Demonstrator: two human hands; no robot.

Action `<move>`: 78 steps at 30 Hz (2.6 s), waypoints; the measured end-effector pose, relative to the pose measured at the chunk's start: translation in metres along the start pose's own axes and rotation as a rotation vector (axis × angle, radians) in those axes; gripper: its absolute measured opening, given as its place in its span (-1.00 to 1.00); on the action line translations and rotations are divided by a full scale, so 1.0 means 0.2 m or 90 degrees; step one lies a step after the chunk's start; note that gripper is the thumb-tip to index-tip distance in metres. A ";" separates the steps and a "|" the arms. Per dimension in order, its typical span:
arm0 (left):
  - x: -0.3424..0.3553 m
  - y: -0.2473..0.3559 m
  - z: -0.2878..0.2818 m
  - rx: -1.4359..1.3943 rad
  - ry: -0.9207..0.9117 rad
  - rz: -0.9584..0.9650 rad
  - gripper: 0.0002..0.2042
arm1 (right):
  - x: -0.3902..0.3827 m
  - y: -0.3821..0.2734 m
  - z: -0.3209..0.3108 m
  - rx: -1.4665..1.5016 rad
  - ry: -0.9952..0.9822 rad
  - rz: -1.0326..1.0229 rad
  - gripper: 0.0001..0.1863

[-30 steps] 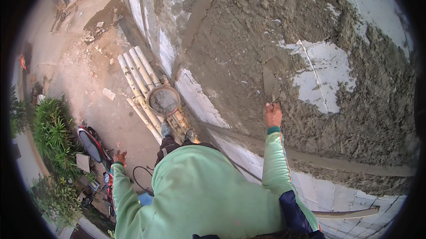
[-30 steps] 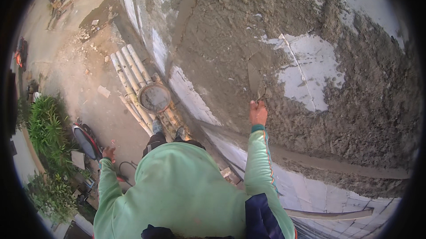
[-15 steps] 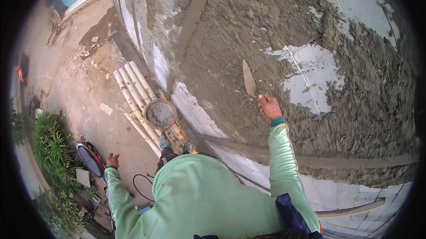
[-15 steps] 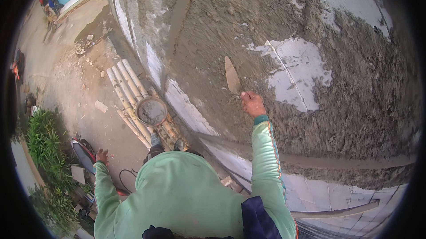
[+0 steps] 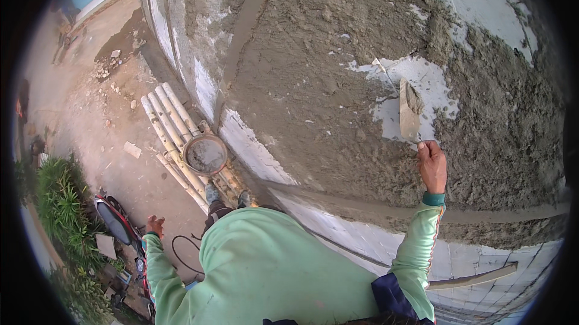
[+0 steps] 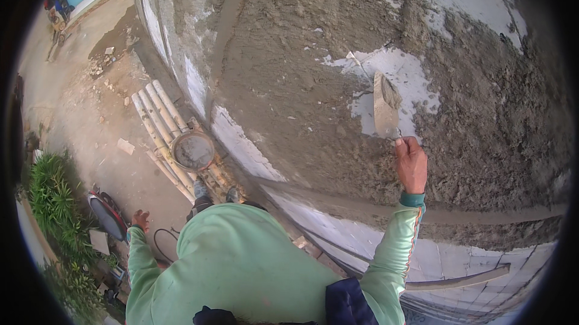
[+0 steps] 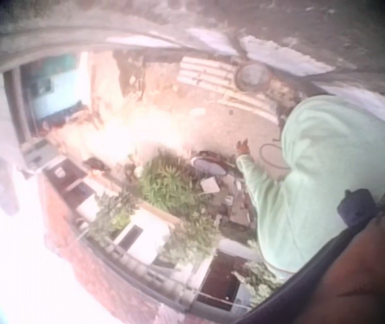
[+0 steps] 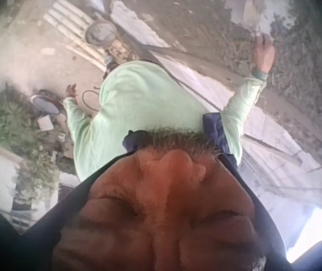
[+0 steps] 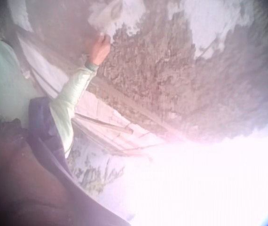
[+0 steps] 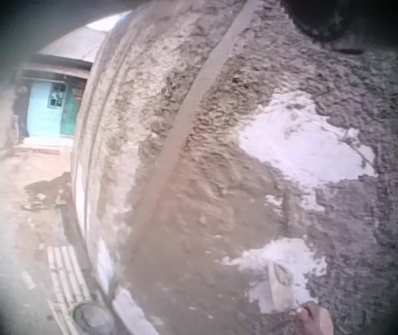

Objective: The person scoops cement from a bowl using a trowel and applies it to a wall, smoothing the surface. They repeatedly scoop and spread the cement, occasionally pausing to adjust their position or the tools.

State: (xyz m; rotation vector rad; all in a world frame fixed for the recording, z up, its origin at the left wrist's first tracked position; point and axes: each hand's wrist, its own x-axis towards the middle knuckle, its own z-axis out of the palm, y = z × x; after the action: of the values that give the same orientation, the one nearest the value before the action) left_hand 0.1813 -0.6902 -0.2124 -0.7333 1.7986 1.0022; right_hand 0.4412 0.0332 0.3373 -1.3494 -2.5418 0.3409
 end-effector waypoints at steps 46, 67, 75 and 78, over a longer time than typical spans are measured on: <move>-0.08 -0.01 -0.02 0.048 0.139 0.303 -0.37 | 0.73 -0.76 0.65 0.282 -0.084 -0.096 -0.65; 0.07 -0.10 0.04 -0.024 -0.057 0.107 -0.57 | 0.13 -0.38 -0.58 0.096 0.060 -0.048 -0.71; 0.25 -0.36 0.03 0.161 0.027 0.269 -0.54 | -0.07 -0.62 -0.46 -0.341 0.261 -0.201 -0.83; 0.06 -0.28 0.10 0.075 0.017 0.121 -0.66 | -0.11 -0.69 -0.29 -0.246 0.188 -0.264 -0.84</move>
State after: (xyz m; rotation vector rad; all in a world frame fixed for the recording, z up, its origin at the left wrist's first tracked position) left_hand 0.2292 -0.7014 -0.2460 -0.5118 1.9606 1.0027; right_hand 0.3648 -0.0552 0.4326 -0.8529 -2.6179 -0.4140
